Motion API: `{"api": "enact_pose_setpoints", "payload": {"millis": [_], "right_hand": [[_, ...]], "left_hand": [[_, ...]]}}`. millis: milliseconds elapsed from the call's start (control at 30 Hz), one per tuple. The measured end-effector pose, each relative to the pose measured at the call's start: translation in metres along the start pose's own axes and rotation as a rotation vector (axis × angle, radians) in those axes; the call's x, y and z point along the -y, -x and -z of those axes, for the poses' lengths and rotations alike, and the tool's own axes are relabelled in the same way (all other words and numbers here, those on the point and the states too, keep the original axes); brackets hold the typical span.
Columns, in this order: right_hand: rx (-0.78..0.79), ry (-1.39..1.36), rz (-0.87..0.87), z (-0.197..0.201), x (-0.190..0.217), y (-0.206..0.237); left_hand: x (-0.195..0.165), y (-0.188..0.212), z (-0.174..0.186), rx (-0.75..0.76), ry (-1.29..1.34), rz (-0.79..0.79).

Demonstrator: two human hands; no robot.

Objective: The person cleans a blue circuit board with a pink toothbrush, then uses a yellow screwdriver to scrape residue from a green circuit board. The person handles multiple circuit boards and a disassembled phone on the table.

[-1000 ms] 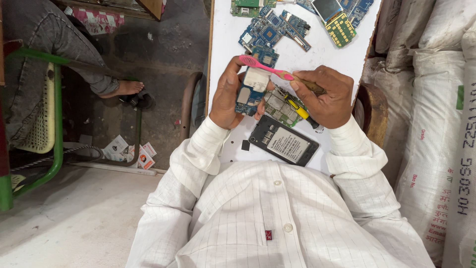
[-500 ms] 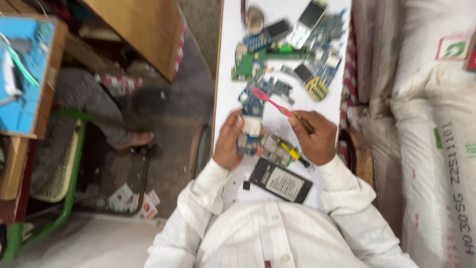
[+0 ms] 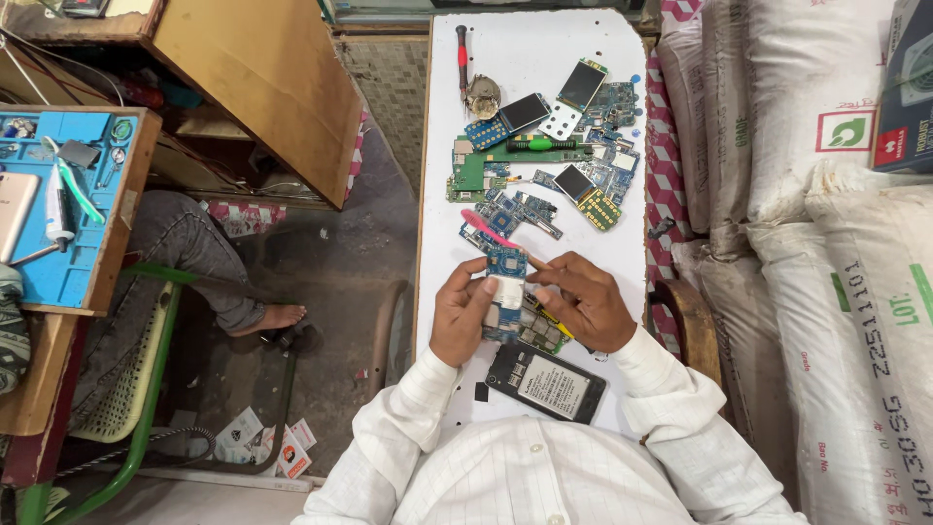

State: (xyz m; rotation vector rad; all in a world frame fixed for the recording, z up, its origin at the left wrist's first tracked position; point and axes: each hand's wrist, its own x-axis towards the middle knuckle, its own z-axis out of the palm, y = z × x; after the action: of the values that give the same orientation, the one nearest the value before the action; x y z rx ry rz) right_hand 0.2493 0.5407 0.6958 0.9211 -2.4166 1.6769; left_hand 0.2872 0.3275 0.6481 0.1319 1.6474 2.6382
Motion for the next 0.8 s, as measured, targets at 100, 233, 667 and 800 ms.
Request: {"api": "enact_pose_setpoints", "payload": {"millis": [100,233,667,800], "right_hand": [[0.033,-0.025,0.088,-0.002,-0.006,-0.007],[0.044,-0.046,0.036,-0.01,-0.015,-0.014],[0.086,-0.064,0.034,-0.015,-0.017,-0.02],[0.077,-0.063,0.055,-0.017,-0.02,-0.021]], "left_hand": [[-0.006,-0.003,-0.001,0.057,-0.135,-0.024],[-0.013,-0.004,0.002,0.104,-0.319,-0.001],[-0.004,-0.012,0.019,0.048,-0.143,0.002],[-0.005,-0.013,0.02,0.048,-0.127,0.002]]}}
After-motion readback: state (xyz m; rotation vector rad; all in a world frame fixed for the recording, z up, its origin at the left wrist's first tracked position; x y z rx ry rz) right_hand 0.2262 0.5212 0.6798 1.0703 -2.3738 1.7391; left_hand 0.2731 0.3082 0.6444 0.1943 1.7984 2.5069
